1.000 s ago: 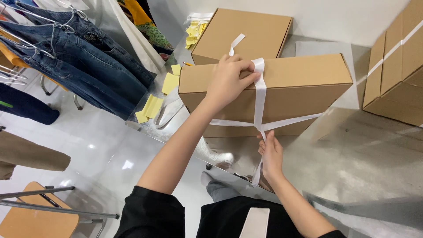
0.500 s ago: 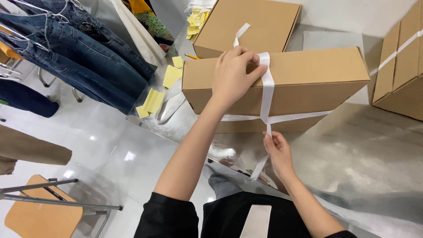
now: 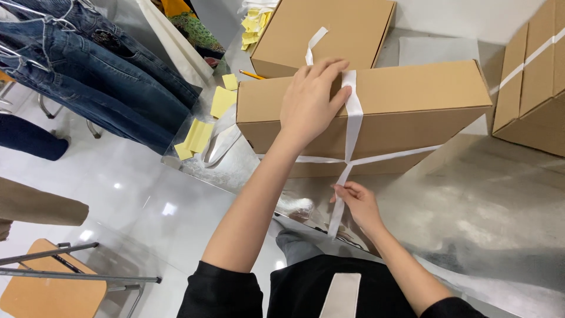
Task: Wrapping cylindrical objects in plastic bags and packing them into a cardboard box secured with a white ribbon.
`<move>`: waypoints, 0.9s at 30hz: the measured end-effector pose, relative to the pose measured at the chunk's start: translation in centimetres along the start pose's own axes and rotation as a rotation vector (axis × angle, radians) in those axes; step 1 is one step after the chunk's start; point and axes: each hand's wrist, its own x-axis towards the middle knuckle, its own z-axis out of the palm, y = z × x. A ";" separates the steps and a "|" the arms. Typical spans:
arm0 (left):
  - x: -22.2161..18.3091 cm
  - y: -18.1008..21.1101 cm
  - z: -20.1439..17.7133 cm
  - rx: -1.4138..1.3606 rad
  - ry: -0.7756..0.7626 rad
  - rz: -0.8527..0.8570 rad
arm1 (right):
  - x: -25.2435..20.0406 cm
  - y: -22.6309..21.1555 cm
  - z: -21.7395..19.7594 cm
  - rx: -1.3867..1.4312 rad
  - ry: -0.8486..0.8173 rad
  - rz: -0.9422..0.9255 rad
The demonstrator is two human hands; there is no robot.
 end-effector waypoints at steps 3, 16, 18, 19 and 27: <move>-0.1 0.2 0.0 -0.030 -0.015 0.027 | 0.9 -2.2 1.1 -0.159 -0.059 0.056; -0.7 2.6 -2.8 0.025 -0.195 0.066 | 7.1 -0.2 1.4 -0.089 -0.111 0.101; -0.6 2.6 -3.0 0.052 -0.224 0.117 | 7.0 -0.5 1.2 -0.037 -0.146 0.101; -0.3 2.0 -1.5 0.050 -0.222 0.118 | 7.2 -0.5 1.1 -0.039 -0.145 0.100; -0.1 1.5 0.3 0.315 -0.288 0.237 | 8.8 2.7 0.0 0.049 -0.215 0.212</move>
